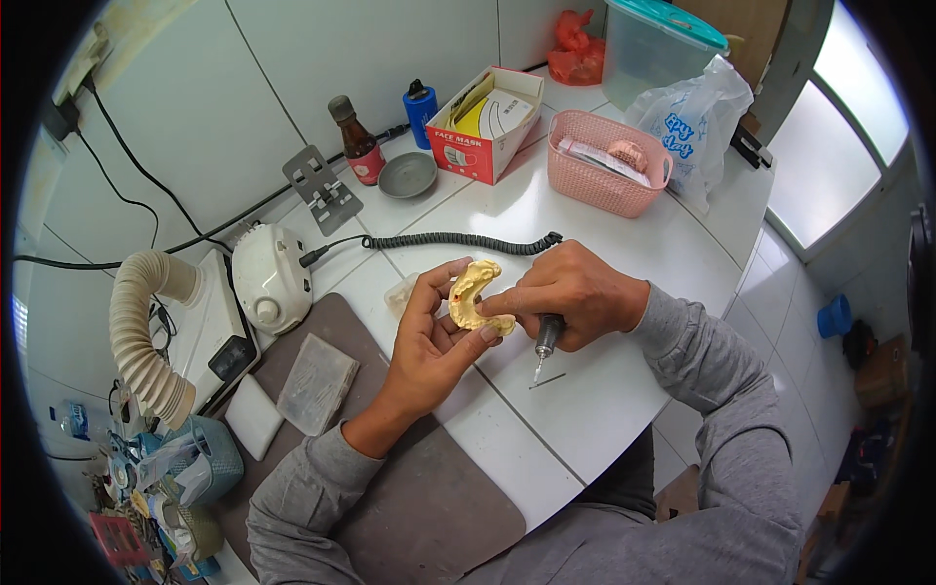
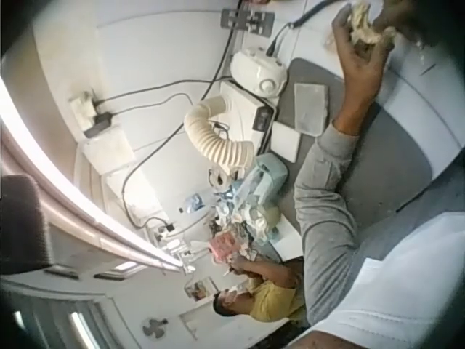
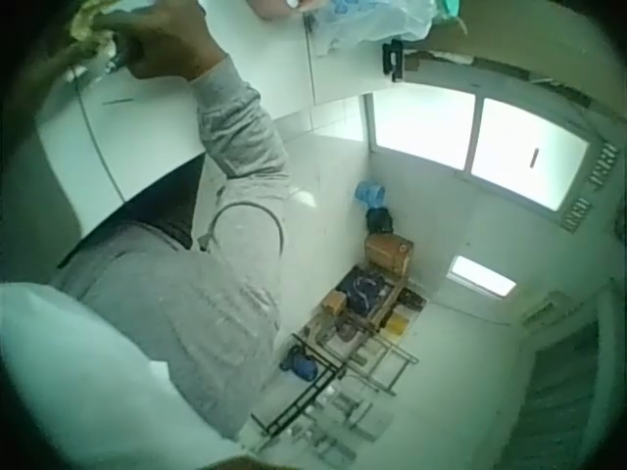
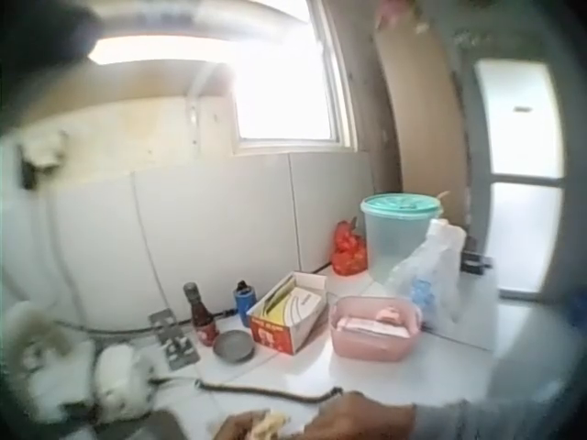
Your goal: Trimming and shaping a plaster dental model using a rotary handpiece at a dental lab bench.
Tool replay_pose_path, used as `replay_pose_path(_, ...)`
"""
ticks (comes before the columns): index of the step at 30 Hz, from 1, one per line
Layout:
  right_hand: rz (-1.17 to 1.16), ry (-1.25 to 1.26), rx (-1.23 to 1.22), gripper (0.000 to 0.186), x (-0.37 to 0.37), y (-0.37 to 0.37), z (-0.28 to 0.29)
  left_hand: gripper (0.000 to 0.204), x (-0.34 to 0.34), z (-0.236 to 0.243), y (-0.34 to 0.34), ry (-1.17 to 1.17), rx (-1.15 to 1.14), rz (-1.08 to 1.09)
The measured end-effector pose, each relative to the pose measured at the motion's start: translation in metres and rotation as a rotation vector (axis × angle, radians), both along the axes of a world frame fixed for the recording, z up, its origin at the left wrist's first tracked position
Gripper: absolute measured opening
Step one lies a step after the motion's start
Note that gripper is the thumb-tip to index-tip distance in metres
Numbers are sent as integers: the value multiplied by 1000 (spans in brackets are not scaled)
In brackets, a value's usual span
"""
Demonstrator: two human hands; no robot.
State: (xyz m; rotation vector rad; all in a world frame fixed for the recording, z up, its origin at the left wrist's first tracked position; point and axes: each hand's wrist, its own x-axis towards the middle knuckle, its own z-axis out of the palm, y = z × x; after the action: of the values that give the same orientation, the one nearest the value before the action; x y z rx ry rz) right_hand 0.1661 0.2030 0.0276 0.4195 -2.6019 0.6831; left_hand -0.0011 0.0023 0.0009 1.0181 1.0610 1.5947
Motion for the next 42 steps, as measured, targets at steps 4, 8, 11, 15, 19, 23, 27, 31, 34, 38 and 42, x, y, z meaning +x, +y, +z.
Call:
replay_pose_path(4,-45,12,36,89,0,-2,3,68,-1,1,-1,1,-11,2)
replay_pose_path(8,-34,18,60,94,-1,-3,4,67,-1,0,-1,-26,-42,1)
replay_pose_path(11,-38,-54,66,87,0,-2,4,68,-1,-1,-1,-20,-50,0)
replay_pose_path(15,-25,-68,49,83,0,-1,5,68,-1,0,-2,-10,-40,-8)
replay_pose_path(19,-1,5,27,88,2,1,5,68,2,1,0,18,-34,-42)
replay_pose_path(23,19,39,18,79,-2,-1,6,67,0,-1,-2,52,-33,-38)
replay_pose_path(27,35,20,-6,72,1,2,10,67,0,2,0,28,-38,-26)
replay_pose_path(31,-35,57,33,55,3,3,8,66,1,3,0,24,-52,-36)
replay_pose_path(34,-136,50,42,43,3,0,5,66,0,3,-2,21,-53,-30)
replay_pose_path(38,-335,-65,-20,30,5,-11,22,64,-2,5,-2,-35,-25,-7)
replay_pose_path(42,-319,-85,-59,34,8,-4,24,62,0,-1,-1,-2,21,68)
